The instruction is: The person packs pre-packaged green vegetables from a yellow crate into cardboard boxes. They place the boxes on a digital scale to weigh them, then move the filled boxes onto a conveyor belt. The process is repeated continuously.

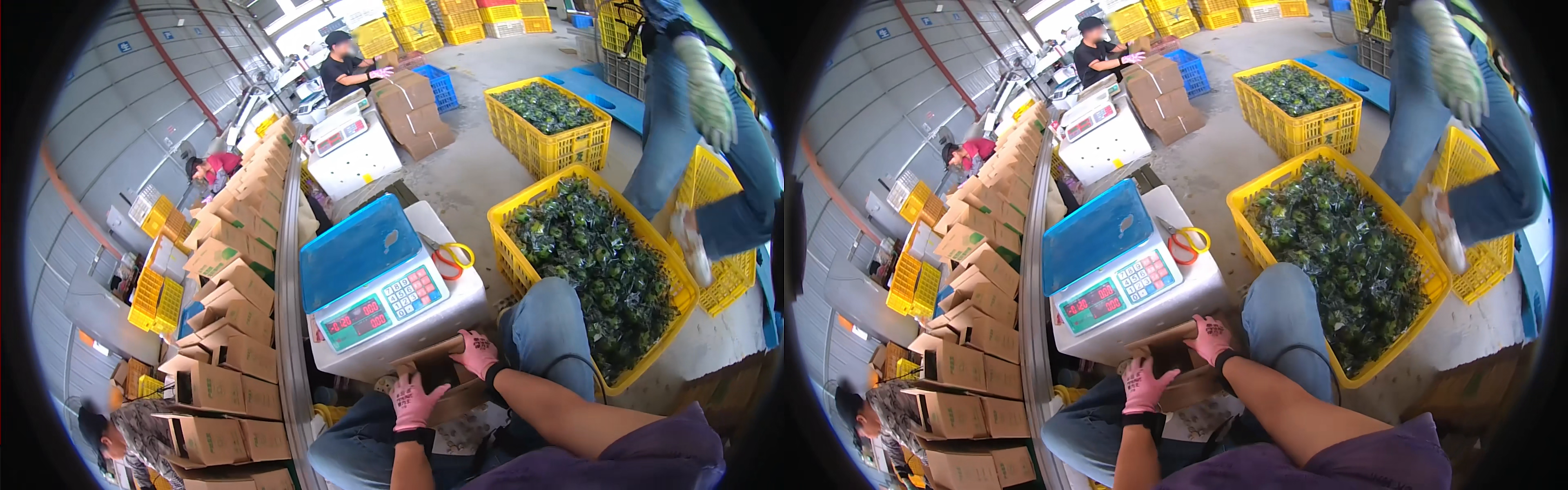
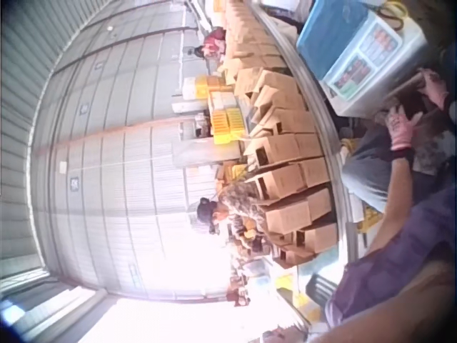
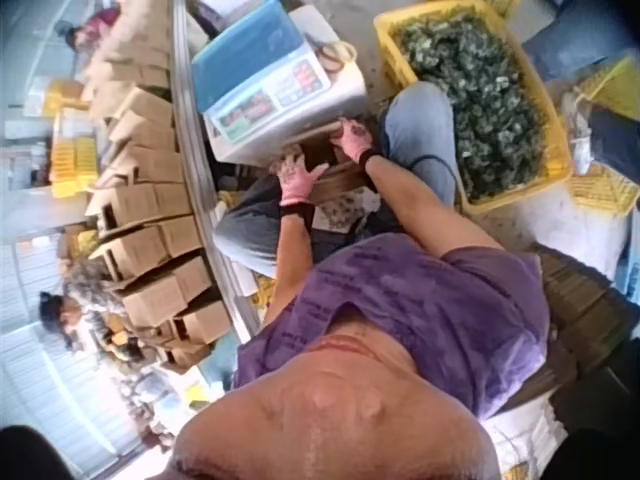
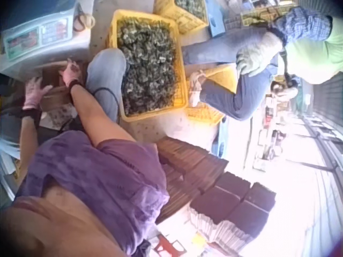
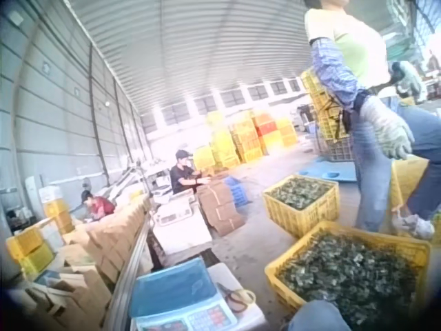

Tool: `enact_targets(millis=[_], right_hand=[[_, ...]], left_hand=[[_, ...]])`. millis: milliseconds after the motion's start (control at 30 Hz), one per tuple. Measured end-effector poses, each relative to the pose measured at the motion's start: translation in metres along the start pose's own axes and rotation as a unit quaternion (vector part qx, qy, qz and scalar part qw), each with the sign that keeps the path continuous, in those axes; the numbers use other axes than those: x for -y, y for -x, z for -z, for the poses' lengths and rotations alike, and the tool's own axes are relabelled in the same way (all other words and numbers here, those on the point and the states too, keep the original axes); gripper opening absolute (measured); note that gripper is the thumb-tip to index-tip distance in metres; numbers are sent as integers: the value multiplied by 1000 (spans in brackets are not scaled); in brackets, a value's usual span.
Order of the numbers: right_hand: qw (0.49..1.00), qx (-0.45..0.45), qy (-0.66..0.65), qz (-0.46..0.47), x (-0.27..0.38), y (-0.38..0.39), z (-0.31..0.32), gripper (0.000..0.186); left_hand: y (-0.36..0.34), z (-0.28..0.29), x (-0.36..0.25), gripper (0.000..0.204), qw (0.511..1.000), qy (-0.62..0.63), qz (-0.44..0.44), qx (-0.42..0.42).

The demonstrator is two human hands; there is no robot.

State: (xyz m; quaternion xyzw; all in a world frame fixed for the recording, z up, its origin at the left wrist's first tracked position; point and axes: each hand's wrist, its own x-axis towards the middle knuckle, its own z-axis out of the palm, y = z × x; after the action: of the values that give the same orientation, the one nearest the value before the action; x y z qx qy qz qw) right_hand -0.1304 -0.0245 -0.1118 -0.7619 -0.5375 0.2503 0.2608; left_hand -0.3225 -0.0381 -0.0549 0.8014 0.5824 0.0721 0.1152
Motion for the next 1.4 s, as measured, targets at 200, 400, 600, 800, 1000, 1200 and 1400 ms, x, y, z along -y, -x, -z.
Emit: enact_targets(millis=[200,400,600,800,1000,1200,1400], right_hand=[[977,-108,91,158,35,6,29,53],[884,137,336,296,44,4,43,25],[937,178,219,206,57,1,61,25],[941,-100,-10,324,59,49,195,35],[958,-263,112,8,-86,59,334,53],[946,-45,279,-159,-158,6,306,87],[920,84,364,-120,-190,-93,277,92]], left_hand=[[7,-9,12,91,989,-98,-41,100],[-5,-8,2,89,996,-29,-29,-81],[-32,-20,17,100,991,-99,-75,-45],[-53,-34,26,77,970,-226,-83,41],[-56,-22,0,64,964,-168,-169,122],[-54,2,-12,124,936,-204,-175,227],[-59,0,-10,117,919,-254,-172,247]])
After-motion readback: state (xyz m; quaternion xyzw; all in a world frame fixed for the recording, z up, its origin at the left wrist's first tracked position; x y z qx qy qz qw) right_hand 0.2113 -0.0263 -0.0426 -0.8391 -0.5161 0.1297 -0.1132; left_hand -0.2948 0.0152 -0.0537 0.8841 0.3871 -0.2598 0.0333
